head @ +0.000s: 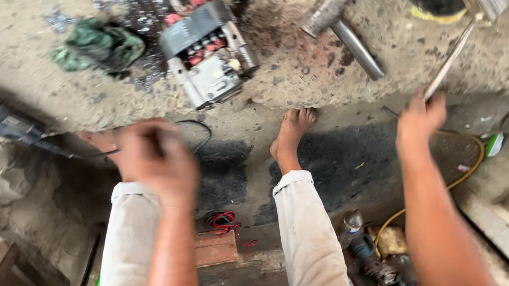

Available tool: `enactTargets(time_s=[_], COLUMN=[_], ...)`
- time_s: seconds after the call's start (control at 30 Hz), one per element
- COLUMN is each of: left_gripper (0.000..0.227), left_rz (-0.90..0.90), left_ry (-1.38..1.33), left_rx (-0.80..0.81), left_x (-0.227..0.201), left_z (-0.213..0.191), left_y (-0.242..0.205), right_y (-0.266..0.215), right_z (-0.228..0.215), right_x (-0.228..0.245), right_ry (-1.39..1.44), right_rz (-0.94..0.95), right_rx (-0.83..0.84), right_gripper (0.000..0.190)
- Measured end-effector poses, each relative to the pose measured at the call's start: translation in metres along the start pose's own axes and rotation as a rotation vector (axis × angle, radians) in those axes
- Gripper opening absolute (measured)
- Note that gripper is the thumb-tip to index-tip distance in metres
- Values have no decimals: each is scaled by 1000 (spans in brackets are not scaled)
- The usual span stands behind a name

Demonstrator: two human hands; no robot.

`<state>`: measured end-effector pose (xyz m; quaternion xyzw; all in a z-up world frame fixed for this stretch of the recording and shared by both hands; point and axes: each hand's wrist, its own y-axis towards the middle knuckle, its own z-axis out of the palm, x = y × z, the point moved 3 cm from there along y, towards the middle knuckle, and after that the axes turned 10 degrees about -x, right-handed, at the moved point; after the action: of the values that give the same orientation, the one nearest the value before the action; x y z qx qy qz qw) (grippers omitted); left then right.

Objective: The person disassembles a motor by wiping it with a cloth, hammering off components, and using an angle grinder to cut parts. The person removes the rotor and grinds the stator housing, then wipes the components and floor.

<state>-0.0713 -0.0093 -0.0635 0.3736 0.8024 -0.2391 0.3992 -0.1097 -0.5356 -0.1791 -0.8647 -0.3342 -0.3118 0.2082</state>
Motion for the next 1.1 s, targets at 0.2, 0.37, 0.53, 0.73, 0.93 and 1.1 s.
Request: enactTargets(time_s=[0.2,0.37,0.53,0.73,0.93,1.1], left_gripper=[51,14,35,47,40,40], left_rz=[389,273,-15,312,177,39], left_ry=[33,94,-210,-220,-140,-142], left_rx=[634,940,647,640,615,512], left_x=[-105,-130,-141,-192,-159,-151], left_z=[58,55,5,-21,32,43], left_y=[-58,-65,-8,20,23,14], right_y=[-177,-219,-119,-25,-4,9], right_z=[-46,-34,3,87,136,145], right_x=[183,266,255,194,146,132], right_ry=[-2,203,-56,-698,-952,-895], right_rz=[56,26,-121,-605,-473,-444], right_rx=[136,436,283,323,523,523], right_gripper=[17,11,17,52,53,41])
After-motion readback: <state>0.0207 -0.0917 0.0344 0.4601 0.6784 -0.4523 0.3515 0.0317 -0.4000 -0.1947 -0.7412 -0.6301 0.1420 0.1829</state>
